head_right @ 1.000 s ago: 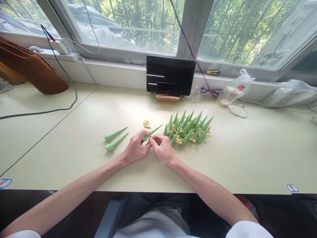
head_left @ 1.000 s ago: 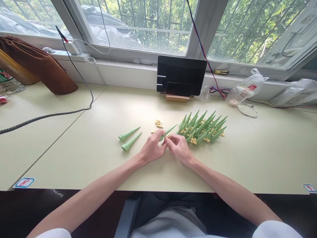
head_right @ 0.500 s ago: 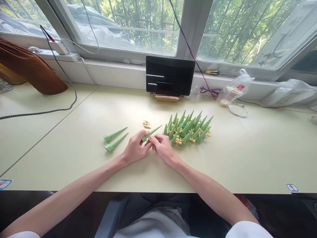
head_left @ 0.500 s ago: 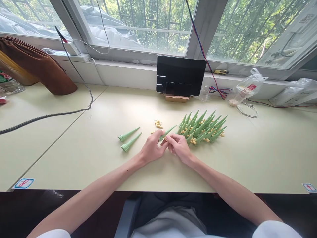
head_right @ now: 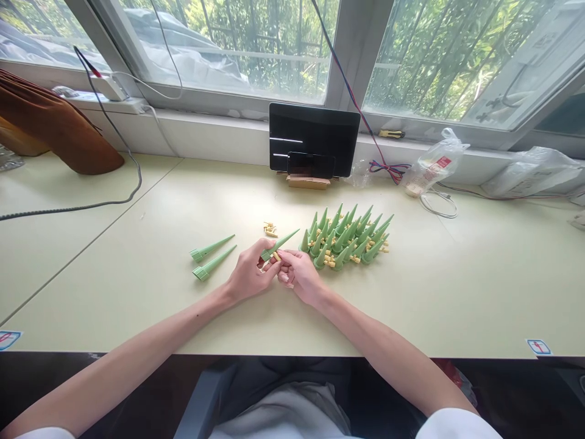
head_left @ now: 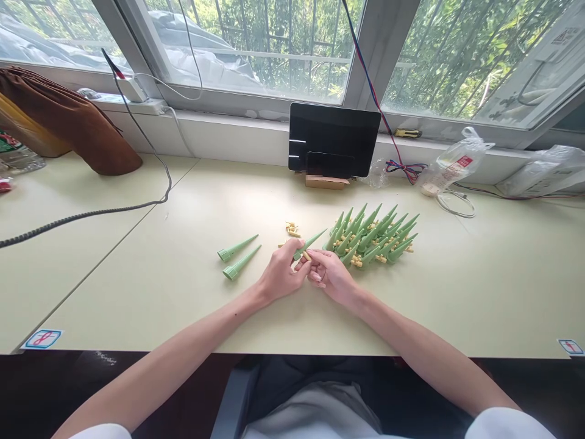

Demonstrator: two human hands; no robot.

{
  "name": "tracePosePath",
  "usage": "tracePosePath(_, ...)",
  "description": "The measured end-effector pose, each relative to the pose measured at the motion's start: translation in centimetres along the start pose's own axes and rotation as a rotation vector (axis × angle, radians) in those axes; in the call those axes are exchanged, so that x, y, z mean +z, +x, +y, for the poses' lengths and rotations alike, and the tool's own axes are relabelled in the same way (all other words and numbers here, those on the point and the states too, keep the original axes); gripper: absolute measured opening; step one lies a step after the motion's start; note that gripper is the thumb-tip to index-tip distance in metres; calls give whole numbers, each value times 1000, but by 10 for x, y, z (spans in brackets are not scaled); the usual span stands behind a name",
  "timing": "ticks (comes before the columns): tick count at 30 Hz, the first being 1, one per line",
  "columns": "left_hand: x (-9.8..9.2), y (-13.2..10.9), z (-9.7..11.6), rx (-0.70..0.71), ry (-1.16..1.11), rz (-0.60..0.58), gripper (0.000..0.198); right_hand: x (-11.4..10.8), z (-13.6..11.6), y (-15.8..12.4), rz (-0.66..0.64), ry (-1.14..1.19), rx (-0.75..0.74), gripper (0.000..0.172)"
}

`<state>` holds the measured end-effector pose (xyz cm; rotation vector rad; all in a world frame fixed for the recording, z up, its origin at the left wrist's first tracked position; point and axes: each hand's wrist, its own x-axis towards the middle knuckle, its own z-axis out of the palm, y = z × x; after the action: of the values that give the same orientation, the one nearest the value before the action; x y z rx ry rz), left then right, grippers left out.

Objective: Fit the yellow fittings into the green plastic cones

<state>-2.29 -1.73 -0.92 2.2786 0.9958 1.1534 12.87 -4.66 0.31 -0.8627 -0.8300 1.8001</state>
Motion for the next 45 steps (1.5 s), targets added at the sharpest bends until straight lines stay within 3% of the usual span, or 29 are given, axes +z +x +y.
tracePosePath(5,1,0,-1,-1,-3,4,21,4,1,-4,75,-113,-51,30)
tracePosePath(12,2,-1,-4,21,-1,9,21,4,6,-4,146,-374,-249,34)
tracePosePath(19,2,0,-2,-46,-23,20,20,2,8,-3,168,-470,-295,34)
tracePosePath(23,-3,3,-2,-116,-55,-60,30,0,6,-3,203,-580,-355,30)
tracePosePath(27,-15,8,0,-95,-112,-176,38,-3,4,-4,271,-772,-457,26)
tracePosePath(31,-26,14,1,-130,-144,-140,27,-6,3,-3,321,-983,-568,25)
tracePosePath(37,-26,17,2,-295,-322,-190,26,-10,6,-1,262,-1203,-672,19)
tracePosePath(45,-24,20,4,-319,-490,-297,31,-4,3,-3,249,-1318,-722,26)
